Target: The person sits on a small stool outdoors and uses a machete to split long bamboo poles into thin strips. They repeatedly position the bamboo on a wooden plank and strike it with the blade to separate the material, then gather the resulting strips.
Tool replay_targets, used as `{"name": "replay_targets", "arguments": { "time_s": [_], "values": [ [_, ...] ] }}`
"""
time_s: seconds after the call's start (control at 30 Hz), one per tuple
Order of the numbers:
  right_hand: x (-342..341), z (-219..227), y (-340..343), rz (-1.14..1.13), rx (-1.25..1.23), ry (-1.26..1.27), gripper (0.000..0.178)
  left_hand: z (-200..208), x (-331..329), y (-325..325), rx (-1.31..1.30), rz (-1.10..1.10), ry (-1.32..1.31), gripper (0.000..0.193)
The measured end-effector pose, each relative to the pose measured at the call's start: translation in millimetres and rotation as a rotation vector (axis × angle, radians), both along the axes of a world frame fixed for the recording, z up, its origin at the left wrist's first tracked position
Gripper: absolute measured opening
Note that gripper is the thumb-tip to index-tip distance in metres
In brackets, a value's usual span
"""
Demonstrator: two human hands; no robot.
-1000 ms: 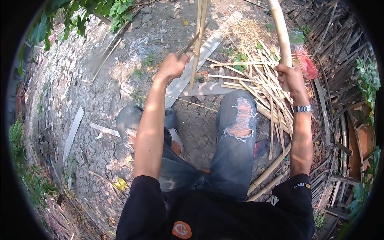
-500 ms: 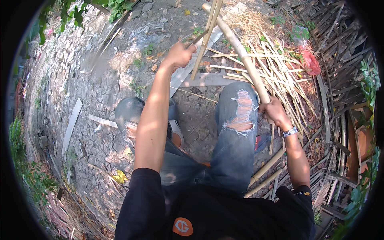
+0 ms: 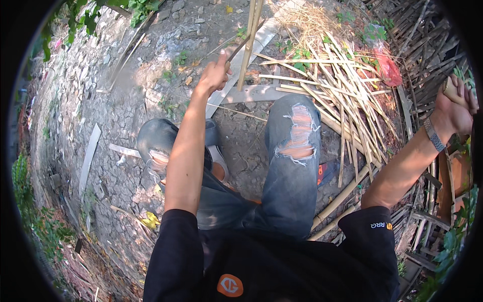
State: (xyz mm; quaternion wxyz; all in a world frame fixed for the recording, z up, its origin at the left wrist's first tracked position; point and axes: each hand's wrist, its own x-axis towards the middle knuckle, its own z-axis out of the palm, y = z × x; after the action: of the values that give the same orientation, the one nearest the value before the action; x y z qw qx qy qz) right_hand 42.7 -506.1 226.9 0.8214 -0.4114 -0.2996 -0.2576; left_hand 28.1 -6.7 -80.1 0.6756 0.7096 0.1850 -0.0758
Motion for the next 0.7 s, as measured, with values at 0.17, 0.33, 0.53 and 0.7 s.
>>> {"name": "replay_targets", "arguments": {
  "time_s": [0.17,0.33,0.53,0.7],
  "values": [
    [-69,-218,92,-0.090,-0.808,0.882,0.015,0,0,0,0.001,0.003,0.012,0.058],
    [-87,-261,70,-0.243,-1.592,0.882,0.034,1,4,-6,0.032,-0.057,0.031,0.054],
    [-52,-84,75,-0.298,-0.764,0.603,0.018,-1,4,21,-0.045,-0.012,0.105,0.056],
    [-25,-58,84,-0.144,-0.174,0.200,0.021,1,-2,20,-0.023,0.056,0.093,0.058]
  ]
}}
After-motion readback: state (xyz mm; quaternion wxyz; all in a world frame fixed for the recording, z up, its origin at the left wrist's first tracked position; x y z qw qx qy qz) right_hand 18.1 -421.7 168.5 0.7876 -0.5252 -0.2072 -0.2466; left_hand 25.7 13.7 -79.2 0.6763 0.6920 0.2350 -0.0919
